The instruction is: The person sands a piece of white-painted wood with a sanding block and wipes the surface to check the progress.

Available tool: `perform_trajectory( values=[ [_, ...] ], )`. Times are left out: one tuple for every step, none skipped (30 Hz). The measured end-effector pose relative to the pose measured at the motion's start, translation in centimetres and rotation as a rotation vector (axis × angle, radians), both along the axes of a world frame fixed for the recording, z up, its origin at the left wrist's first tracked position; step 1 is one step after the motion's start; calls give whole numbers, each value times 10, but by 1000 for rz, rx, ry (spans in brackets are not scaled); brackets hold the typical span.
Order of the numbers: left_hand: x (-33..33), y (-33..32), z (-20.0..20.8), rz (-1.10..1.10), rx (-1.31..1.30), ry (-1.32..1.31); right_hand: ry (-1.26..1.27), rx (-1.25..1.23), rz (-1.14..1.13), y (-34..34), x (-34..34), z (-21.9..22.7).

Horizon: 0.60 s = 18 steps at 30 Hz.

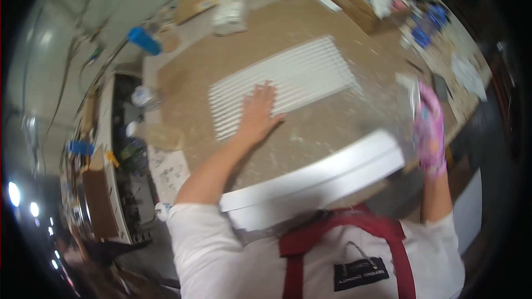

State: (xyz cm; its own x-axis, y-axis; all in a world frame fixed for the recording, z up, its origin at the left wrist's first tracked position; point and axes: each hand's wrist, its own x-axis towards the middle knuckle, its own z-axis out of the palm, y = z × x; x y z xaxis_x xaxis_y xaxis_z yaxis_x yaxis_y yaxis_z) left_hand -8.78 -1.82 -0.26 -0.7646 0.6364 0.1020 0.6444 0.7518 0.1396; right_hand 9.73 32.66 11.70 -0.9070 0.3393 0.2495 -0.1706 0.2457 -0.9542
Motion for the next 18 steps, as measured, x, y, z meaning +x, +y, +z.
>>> perform_trajectory(
  values=[
    [16, -8, -2, -18, -60, -22, -24, -51, -20, 5, -8, 12],
    [29, -17, -6, -11, -146, -53, -28, -134, -35, 14, -24, 10],
    [36, -21, -2, -17, -182, -101, -115, -174, -83, 29, -36, 3],
    [39, -16, 8, -36, -216, -139, -109, -101, -58, 47, -45, -3],
    [40, -10, 21, -79, -269, -128, -69, -147, 62, 75, -50, -30],
    [43, -10, 30, -118, -341, -92, -156, -180, 53, 76, -57, -44],
    [45, -6, 37, -156, -403, -57, -248, -121, 126, 82, -66, -54],
    [47, -1, 42, -165, -400, -62, -248, -236, 163, 87, -71, -75],
    [49, 3, 47, -205, -399, -115, -275, -107, 206, 92, -77, -85],
    [52, 5, 51, -237, -407, -170, -298, -108, 207, 90, -83, -94],
    [55, 11, 52, -237, -411, -180, -322, -108, 205, 90, -86, -104],
    [57, 21, 54, -189, -346, -227, -329, -118, 206, 92, -89, -116],
    [56, 25, 55, -136, -277, -268, -315, -103, 245, 92, -93, -126],
    [53, 25, 48, -141, -196, -175, -301, -88, 281, 93, -95, -133],
    [50, 28, 48, -135, -196, -178, -304, -89, 288, 94, -97, -136],
    [47, 33, 49, -140, -199, -136, -277, 31, 304, 94, -99, -138],
    [45, 37, 49, -146, -201, -94, -250, 151, 318, 94, -100, -141],
    [43, 39, 47, -122, -130, -64, -272, 145, 314, 94, -101, -142]
  ],
)
